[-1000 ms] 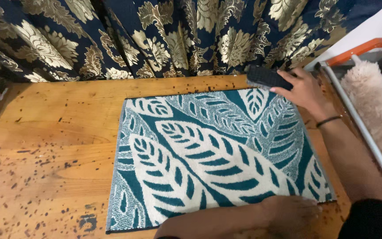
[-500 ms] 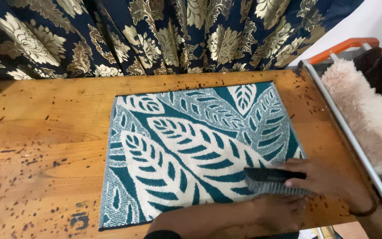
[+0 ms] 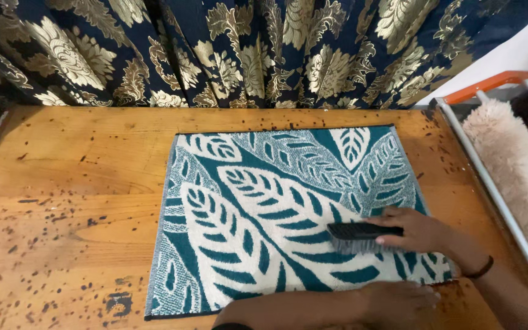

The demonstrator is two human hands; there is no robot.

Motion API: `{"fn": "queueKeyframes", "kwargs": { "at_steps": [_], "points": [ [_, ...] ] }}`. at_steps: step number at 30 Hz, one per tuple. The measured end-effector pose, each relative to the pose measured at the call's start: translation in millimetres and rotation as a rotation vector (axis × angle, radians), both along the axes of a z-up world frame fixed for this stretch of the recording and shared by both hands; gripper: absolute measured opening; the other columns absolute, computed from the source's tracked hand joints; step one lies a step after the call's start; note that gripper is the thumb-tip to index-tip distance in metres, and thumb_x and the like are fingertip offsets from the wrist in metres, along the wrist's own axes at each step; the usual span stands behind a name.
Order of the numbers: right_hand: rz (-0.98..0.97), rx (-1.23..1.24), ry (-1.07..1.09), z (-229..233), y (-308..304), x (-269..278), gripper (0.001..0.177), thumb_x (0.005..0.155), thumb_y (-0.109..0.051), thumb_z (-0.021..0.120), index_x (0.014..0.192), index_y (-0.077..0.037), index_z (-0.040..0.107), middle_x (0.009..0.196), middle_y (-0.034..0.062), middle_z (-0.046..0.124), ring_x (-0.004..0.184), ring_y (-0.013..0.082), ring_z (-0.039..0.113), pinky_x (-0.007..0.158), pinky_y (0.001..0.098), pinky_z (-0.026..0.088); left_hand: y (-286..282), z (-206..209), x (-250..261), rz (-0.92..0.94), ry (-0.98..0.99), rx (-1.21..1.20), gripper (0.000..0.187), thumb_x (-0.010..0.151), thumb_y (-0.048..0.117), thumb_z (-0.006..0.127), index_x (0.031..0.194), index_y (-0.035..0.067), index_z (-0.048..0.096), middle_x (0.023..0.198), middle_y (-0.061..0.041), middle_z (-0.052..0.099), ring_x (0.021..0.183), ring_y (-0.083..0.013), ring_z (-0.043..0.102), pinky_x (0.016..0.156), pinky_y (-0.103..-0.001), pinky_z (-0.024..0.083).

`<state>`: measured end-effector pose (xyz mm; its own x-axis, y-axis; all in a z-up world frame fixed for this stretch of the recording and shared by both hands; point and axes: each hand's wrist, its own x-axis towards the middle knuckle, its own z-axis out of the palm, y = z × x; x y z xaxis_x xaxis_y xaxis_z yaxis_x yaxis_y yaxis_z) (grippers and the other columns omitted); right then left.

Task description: The person brushes a gray bath mat on a wooden table using a hand brush, then flips it to brush the other side. They place the mat on a drying rack and proceed to brush a second patterned bath mat on the table.

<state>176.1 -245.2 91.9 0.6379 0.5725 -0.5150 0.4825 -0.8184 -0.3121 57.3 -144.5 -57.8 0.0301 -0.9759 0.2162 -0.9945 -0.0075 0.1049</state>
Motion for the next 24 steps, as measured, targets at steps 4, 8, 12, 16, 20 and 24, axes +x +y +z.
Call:
{"fn": "queueKeyframes", "kwargs": {
  "at_steps": [4,8,12,16,20,24],
  "points": [
    [0.078,0.173,-0.18,-9.7,10.4,36.5,0.063,0.093,-0.058,0.059,0.14,-0.016,0.063,0.097,0.0063,0.057,0.087,0.0215,0.058,0.077,0.0386,0.054,-8.6,-11.4,1.7,0.019,0.035,-0.14,0.058,0.105,0.04,0.037,0.154,0.008,0.041,0.166,-0.017,0.029,0.158,-0.0312,0.023,0.13,-0.041,0.023],
    [0.068,0.194,-0.187,-6.1,36.8,84.7,0.068,0.089,-0.062,0.047,0.142,-0.023,0.061,0.082,0.0043,0.057,0.076,0.0201,0.06,0.068,0.0345,0.057,-14.1,-20.2,0.7,0.041,-0.169,-0.068,0.052,0.105,0.035,0.037,0.151,0.011,0.044,0.163,-0.015,0.037,0.155,-0.0284,0.033,0.129,-0.038,0.028],
    [0.034,0.251,-0.262,-6.1,54.4,133.4,0.07,0.092,-0.065,0.048,0.141,-0.017,0.06,0.083,0.0059,0.054,0.077,0.0202,0.059,0.068,0.0344,0.056,-19.2,-25.8,5.9,0.024,-0.086,-0.093,0.051,0.105,0.036,0.039,0.148,0.01,0.047,0.158,-0.015,0.042,0.149,-0.029,0.037,0.126,-0.04,0.03],
    [-0.145,0.124,-0.317,-10.6,69.4,185.2,0.071,0.092,-0.07,0.044,0.137,-0.02,0.066,0.093,0.0102,0.065,0.089,0.0245,0.066,0.076,0.0409,0.058,-16.3,-9.9,0.3,0.052,-0.052,-0.028,0.05,0.104,0.037,0.041,0.145,0.009,0.051,0.152,-0.016,0.046,0.143,-0.0295,0.041,0.123,-0.041,0.032],
    [-0.289,0.087,-0.393,-5.2,73.9,218.5,0.077,0.087,-0.076,0.053,0.137,-0.019,0.069,0.115,0.0176,0.07,0.108,0.0336,0.067,0.093,0.0474,0.055,2.8,26.6,-3.8,0.122,0.0,0.007,0.05,0.103,0.038,0.044,0.141,0.008,0.054,0.146,-0.016,0.051,0.137,-0.0301,0.046,0.12,-0.043,0.034],
    [-0.082,0.177,-0.898,-8.9,80.9,233.1,0.08,0.087,-0.077,0.06,0.143,-0.019,0.064,0.133,0.0347,0.053,0.114,0.0476,0.058,0.09,0.0512,0.053,27.1,72.3,-4.9,0.229,0.078,0.021,0.049,0.102,0.038,0.046,0.138,0.006,0.058,0.14,-0.017,0.056,0.131,-0.0307,0.05,0.117,-0.044,0.036]
  ]
}}
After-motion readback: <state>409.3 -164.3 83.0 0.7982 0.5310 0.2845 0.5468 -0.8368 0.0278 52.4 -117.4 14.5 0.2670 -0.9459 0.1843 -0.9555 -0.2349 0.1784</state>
